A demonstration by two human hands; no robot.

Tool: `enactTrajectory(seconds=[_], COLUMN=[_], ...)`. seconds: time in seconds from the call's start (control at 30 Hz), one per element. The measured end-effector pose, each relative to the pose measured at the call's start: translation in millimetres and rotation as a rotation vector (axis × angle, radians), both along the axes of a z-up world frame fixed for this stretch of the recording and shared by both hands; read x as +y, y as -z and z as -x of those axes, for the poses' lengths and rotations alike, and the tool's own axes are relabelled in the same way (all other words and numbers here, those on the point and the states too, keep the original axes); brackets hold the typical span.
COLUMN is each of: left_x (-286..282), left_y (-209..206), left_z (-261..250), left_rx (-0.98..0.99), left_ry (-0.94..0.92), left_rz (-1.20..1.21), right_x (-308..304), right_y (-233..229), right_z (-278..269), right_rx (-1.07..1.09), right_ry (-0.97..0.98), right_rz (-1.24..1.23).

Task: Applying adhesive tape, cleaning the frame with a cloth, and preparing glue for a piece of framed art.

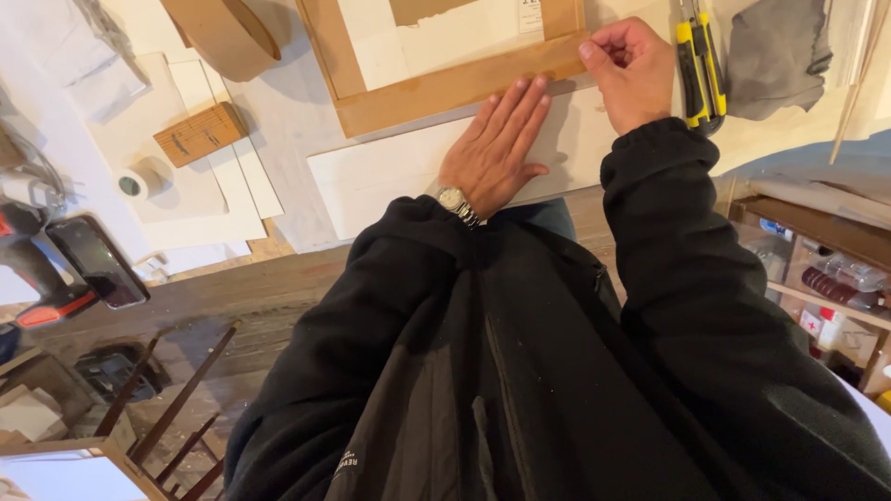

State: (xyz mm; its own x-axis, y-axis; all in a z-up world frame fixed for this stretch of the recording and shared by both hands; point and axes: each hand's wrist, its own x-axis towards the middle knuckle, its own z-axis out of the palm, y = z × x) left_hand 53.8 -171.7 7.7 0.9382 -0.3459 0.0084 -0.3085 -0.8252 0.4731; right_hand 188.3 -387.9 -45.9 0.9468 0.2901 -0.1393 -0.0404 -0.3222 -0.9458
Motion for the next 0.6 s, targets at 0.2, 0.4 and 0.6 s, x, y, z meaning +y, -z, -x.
enactTrajectory(seconds=[0.2,0.4,0.6], left_x=[-13,-25,-50], left_y=[2,-3,-5], left_z=[-11,-24,-25], left_rx=[-0.012,0.013,0.059], left_ry=[0.023,0.048,0.211], left_rz=[0.003,0.04,0.178], right_x=[-13,-18,-10], right_y=[-17,-24,-34], right_z=[-7,-8,-7], right_rx=[0.188,0.182,-0.097], right_ry=[0.194,0.136,-0.064], right_rz=[-0.116,-0.09,0.255])
